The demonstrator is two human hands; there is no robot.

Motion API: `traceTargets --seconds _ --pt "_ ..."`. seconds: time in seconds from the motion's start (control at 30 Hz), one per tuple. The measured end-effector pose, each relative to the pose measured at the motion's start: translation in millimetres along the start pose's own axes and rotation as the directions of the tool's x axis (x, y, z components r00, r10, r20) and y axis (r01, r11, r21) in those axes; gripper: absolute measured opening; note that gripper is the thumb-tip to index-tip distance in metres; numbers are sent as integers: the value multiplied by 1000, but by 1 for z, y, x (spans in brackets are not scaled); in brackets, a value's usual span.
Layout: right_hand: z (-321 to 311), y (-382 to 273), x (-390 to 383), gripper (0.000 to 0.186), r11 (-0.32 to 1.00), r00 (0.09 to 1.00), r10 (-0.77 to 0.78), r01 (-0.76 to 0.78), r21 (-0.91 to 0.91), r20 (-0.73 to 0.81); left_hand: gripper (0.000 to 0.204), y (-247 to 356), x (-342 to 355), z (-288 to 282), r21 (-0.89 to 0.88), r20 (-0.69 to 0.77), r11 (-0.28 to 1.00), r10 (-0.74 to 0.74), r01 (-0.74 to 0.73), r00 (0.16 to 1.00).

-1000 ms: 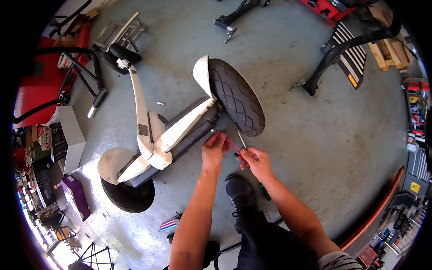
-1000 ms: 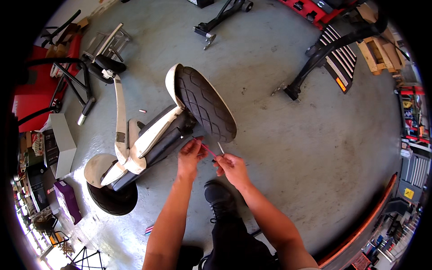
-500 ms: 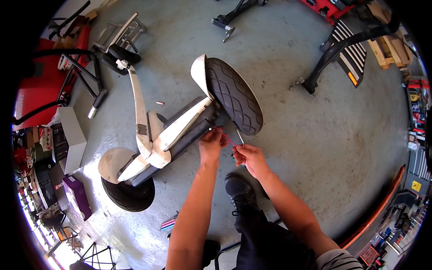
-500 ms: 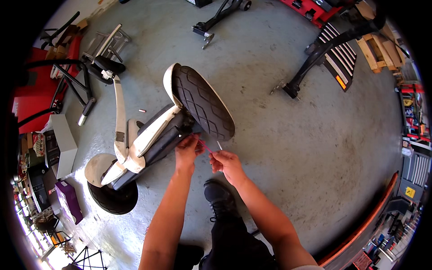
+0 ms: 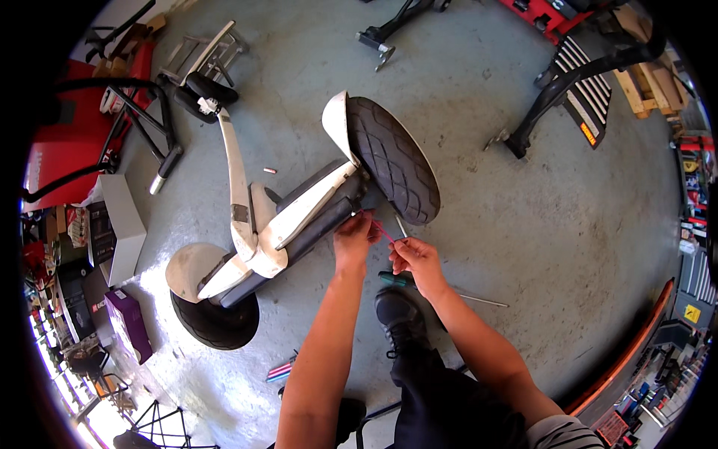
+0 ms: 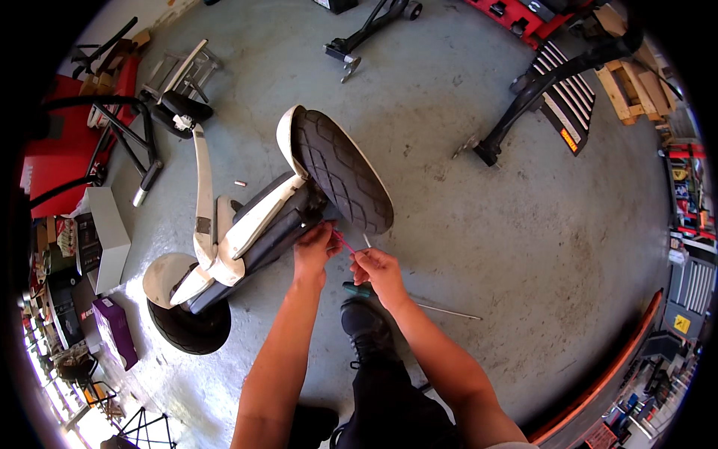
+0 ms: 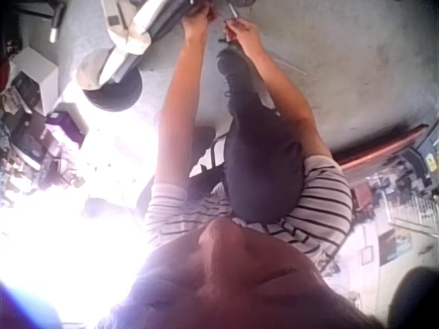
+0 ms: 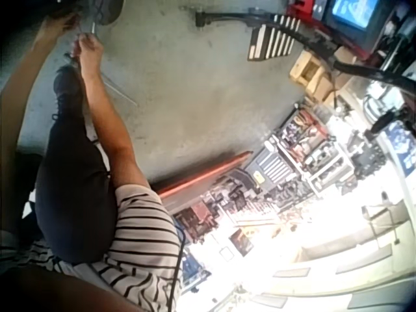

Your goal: The person uses a tool to unscrew and remove a panel from the bottom of a hoverboard, wipes the panel with a cloth, and points at internal components.

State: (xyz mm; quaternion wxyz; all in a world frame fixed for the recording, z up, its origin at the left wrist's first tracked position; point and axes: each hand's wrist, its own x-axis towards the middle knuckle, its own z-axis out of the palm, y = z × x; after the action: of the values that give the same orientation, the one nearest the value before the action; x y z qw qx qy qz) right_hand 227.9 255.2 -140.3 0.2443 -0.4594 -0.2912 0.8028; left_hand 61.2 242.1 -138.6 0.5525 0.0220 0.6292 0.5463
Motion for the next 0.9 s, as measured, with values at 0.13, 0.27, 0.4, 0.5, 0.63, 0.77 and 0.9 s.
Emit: traceTargets --seconds 0.13,0.27,0.4,0.5,0.63,0.77,0.9 --pt "-1 -4 1 24 974 990 132 -141 177 57 22 1 -2 3 -27 -41 1000 -3 2 999" --pt "-2 4 5 25 999 999 35 -35 -40 3 22 -1 0 2 -33 -33 999 -4 3 999" --pt "-18 2 11 25 978 989 26 4 -208 145 23 -2 -4 5 -8 -44 1000 -2 2 999" --pt "-14 -4 16 23 775 966 -212 257 -578 146 23 -4 -8 6 18 -27 1000 9 -8 1000" --pt "5 -16 -1 26 464 889 -437 349 -814 132 22 -6 -15 8 7 -8 1000 -10 10 1000" --pt "21 -1 -13 28 357 865 -490 310 -881 106 21 -12 -15 3 46 -24 999 9 -8 1000" --pt "0 4 -6 25 901 992 -119 128 -414 48 21 -9 -15 7 7 -41 1000 5 -5 999"
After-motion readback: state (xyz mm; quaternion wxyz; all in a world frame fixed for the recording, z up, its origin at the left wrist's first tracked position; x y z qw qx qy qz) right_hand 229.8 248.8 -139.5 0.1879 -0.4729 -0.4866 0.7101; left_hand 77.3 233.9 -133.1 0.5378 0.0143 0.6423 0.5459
